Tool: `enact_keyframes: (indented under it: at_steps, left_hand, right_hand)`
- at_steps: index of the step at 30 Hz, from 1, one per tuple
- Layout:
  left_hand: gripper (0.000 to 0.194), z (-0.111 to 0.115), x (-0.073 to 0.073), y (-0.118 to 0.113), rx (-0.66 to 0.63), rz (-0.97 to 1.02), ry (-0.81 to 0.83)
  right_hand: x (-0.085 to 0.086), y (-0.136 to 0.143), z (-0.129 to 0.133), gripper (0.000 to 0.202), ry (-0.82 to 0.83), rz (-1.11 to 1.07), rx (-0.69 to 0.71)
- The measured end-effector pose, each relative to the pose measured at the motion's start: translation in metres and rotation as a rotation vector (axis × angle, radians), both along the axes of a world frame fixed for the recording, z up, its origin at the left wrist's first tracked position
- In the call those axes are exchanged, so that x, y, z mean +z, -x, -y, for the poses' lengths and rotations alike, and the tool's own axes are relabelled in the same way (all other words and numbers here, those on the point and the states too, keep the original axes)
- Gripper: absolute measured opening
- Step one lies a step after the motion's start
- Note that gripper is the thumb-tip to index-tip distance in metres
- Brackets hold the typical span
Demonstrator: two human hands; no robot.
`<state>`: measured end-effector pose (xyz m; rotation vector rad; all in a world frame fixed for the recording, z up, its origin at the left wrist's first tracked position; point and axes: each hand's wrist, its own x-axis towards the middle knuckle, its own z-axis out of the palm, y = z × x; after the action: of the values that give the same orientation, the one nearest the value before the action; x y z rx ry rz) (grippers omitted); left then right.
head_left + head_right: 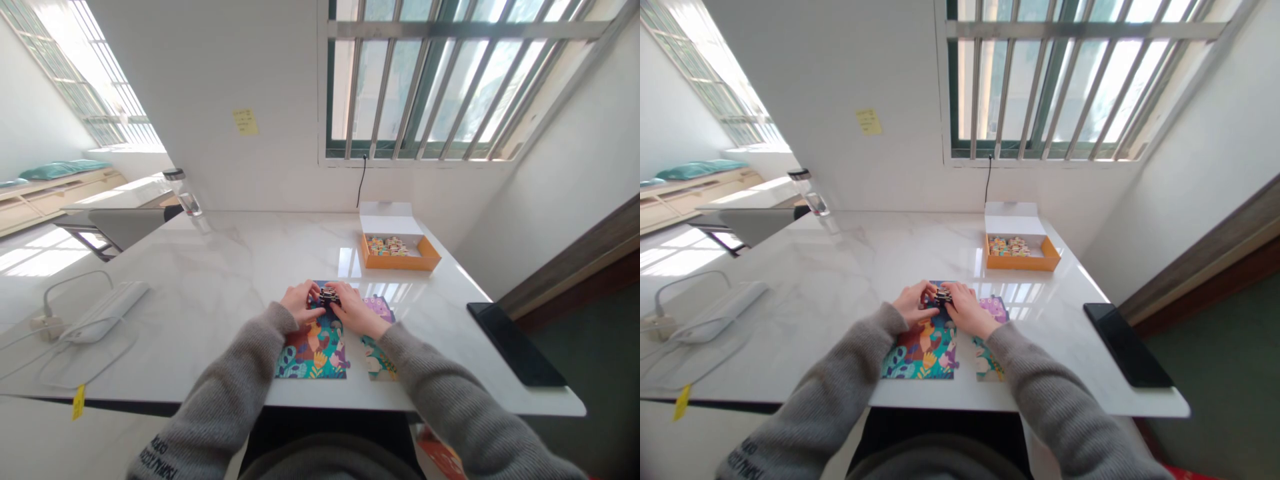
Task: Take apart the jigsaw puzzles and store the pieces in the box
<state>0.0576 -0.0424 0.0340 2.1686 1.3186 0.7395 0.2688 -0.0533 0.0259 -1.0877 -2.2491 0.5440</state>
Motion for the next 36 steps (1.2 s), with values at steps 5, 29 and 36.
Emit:
enact_keyframes:
  at_steps: [5,29,36]
  left_hand:
    - [0.032,0.004,0.007,0.065,0.080,-0.047,-0.108]
    - [0.051,0.033,-0.026,0.091,0.030,-0.225,-0.190]
    - [0.031,0.029,-0.015,0.083,0.030,0.199,0.069]
  right_hand:
    - [-0.003,-0.003,-0.004,0.043,-0.004,-0.038,0.019]
    - [-0.002,-0.003,-0.002,0.040,-0.015,0.021,0.009]
    - [-0.002,-0.002,-0.003,0.040,-0.018,0.046,0.010]
